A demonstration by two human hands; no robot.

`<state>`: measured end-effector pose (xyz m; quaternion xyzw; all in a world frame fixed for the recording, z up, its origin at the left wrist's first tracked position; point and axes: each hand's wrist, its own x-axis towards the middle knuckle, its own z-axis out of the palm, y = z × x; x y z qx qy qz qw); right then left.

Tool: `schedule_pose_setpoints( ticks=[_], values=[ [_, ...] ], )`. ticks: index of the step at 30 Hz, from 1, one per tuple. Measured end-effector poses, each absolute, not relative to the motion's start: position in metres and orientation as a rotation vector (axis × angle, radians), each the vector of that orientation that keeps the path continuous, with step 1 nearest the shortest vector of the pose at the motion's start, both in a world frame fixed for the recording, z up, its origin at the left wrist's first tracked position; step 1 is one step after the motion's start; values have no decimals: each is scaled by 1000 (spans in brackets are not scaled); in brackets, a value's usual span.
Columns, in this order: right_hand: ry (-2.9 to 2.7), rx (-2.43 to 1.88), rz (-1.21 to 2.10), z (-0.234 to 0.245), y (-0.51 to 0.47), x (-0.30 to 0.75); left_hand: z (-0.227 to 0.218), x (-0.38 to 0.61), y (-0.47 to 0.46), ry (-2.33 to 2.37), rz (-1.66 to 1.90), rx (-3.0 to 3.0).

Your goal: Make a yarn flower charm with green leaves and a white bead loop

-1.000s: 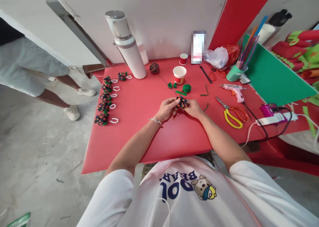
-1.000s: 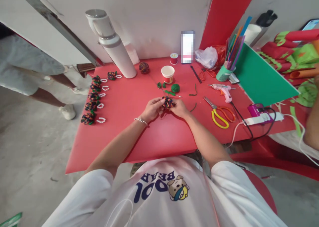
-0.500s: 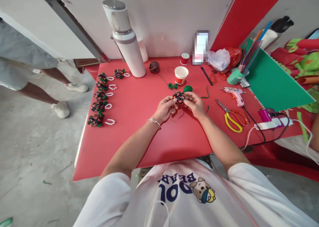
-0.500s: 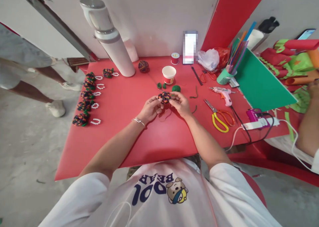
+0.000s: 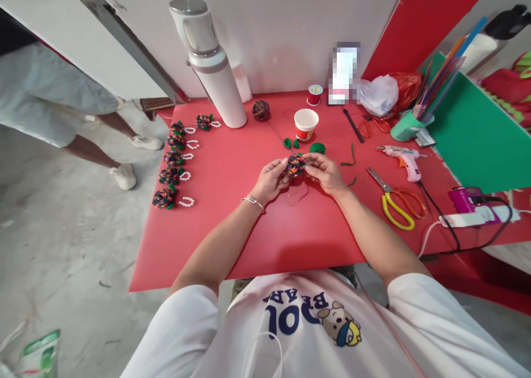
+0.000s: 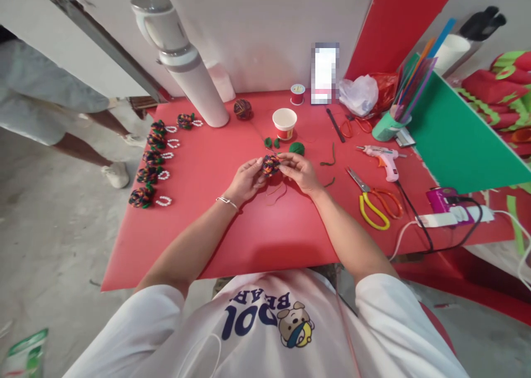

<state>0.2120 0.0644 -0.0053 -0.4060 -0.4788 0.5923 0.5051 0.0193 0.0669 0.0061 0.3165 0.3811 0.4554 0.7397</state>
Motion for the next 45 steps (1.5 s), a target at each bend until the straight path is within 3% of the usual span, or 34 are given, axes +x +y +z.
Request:
schedule_pose_setpoints(
  ticks=[45],
  values=[
    [-1182,-1041,1353,-2,62,210,1,21,61,775,1010,828]
  ],
)
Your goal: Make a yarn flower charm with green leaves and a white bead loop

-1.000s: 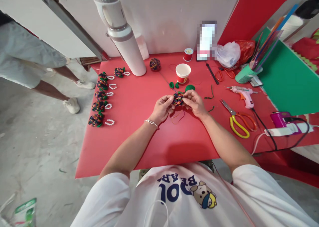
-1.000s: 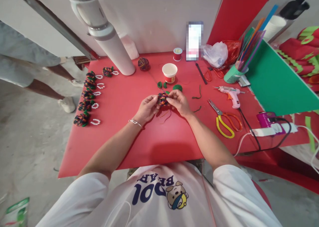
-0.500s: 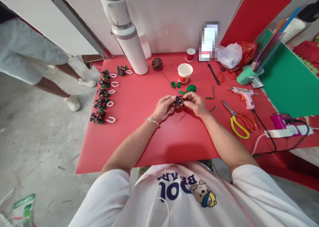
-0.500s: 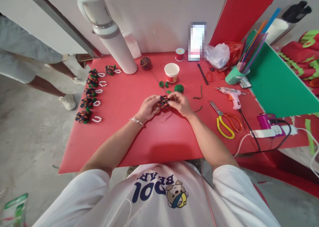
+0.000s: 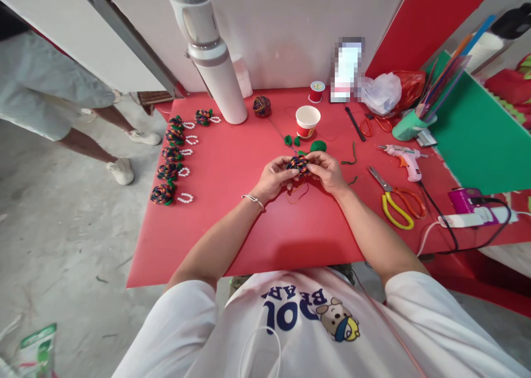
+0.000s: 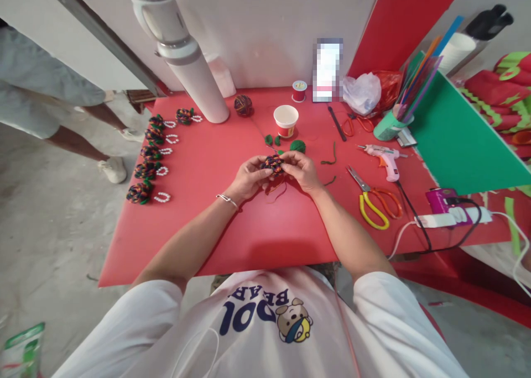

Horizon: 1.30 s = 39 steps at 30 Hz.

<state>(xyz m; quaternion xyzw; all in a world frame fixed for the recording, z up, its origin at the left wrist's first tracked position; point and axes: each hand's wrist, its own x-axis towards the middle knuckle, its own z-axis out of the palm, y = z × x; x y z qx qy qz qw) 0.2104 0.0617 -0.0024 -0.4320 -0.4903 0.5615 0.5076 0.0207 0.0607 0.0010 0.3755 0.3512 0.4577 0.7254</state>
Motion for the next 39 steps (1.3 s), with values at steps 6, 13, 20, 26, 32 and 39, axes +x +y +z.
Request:
schedule_pose_setpoints(
  ticks=[6,13,20,26,32,39],
  values=[
    [-1152,-1030,1331,-2,62,210,1,19,61,745,1005,825],
    [-1149,-1067,1301,-4,63,211,-4,22,61,846,1187,831],
    [-1218,-1070,1181,-16,69,211,-12,23,63,892,1220,887],
    [-1509,-1065,279,-10,46,203,-13,24,65,910,1230,848],
    [-1787,-929,-27,-9,35,187,-15,27,63,903,1250,855],
    [-1812,-1053,15,-16,39,188,-16,30,62,917,1247,882]
  ],
)
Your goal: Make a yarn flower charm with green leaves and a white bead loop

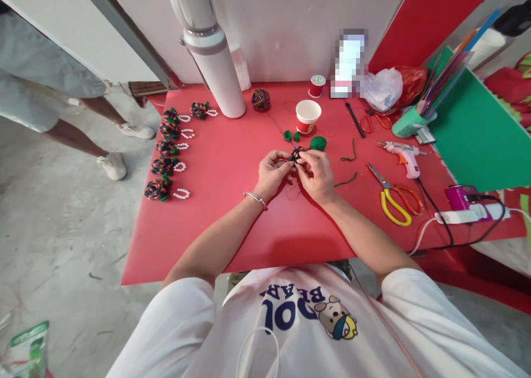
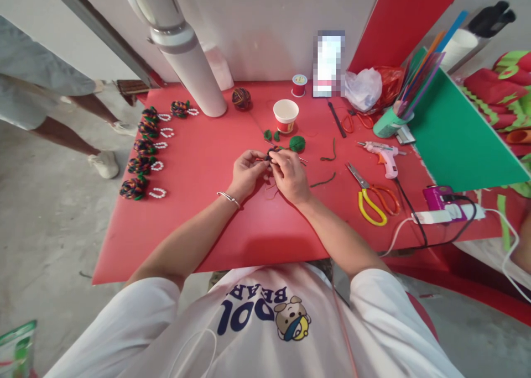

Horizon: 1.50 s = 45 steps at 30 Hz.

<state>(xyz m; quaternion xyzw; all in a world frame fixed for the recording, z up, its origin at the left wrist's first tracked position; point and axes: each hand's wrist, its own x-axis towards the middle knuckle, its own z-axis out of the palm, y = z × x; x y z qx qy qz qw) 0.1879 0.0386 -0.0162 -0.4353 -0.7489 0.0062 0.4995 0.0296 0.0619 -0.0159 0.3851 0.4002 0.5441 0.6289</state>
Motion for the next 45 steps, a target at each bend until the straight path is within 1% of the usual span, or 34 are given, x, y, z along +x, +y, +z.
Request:
schedule_pose_setpoints(
  ticks=[3,10,15,21,28,35,40,45],
  values=[
    [-1834,-1081,18,-17,39,189,-15,30,60,929,1242,898],
    [-1880,-1042,-122,-17,40,188,-10,30,57,938,1217,965],
    [-1885,-1116,-58,-16,40,188,-12,30,58,948,1236,934],
    [-1802,-1026,-48,-11,39,187,-12,31,59,956,1258,887],
    [-1841,-1132,101,-12,39,189,-10,31,58,980,1251,878],
    [-1856,-1163,-19,-10,38,188,-4,31,55,978,1223,932],
    [-1840,-1100,-51,-10,38,188,-4,31,56,972,1216,921],
    [-1791,-1143,98,-11,38,187,-8,31,58,977,1229,879]
  ],
)
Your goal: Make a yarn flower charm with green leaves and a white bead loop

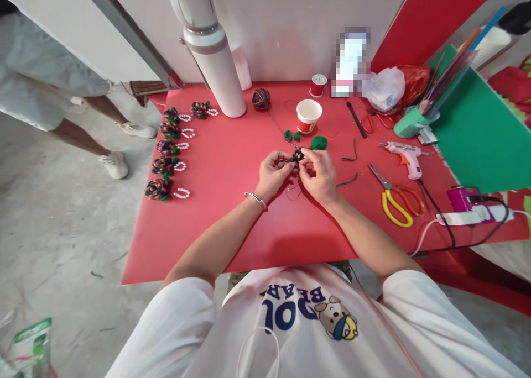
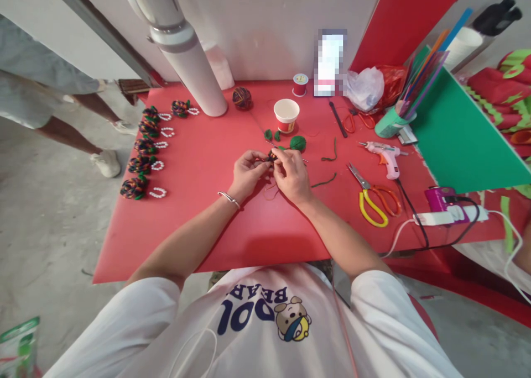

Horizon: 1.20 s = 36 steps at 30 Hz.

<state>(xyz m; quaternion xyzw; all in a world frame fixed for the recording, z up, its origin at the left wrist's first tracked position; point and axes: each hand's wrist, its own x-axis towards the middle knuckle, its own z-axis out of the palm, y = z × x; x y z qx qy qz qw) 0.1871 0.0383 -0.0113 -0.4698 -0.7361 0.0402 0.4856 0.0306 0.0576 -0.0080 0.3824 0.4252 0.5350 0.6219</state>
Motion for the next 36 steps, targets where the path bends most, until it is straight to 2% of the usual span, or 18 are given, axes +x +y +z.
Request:
schedule_pose_setpoints(
  ticks=[5,7,9,13,16,18,21,25,29,32,36],
  values=[
    [-1720,-1070,219,-5,30,186,-9,30,59,974,1238,862],
    [-1709,-1022,448,4,22,189,-9,29,60,977,1265,842],
    [-1748,-946,876,14,11,193,-9,28,61,979,1281,815],
    [-1959,-672,1945,27,1,202,-10,25,64,965,1259,798],
    [-1999,-555,2410,25,3,204,-11,24,66,950,1274,790],
    [-1968,-651,2404,23,6,204,-11,23,66,943,1274,782],
    [-1830,-729,2188,25,12,208,-11,23,66,931,1262,790],
    [-1688,-869,2060,29,22,217,-10,22,66,932,1295,799],
    [-1385,-1230,1646,18,38,221,-7,19,67,941,1272,813],
    [-991,-1299,1427,8,49,219,-5,18,67,937,1245,838],
    [-957,-1244,1438,3,53,219,-4,19,65,940,1215,883]
  ],
)
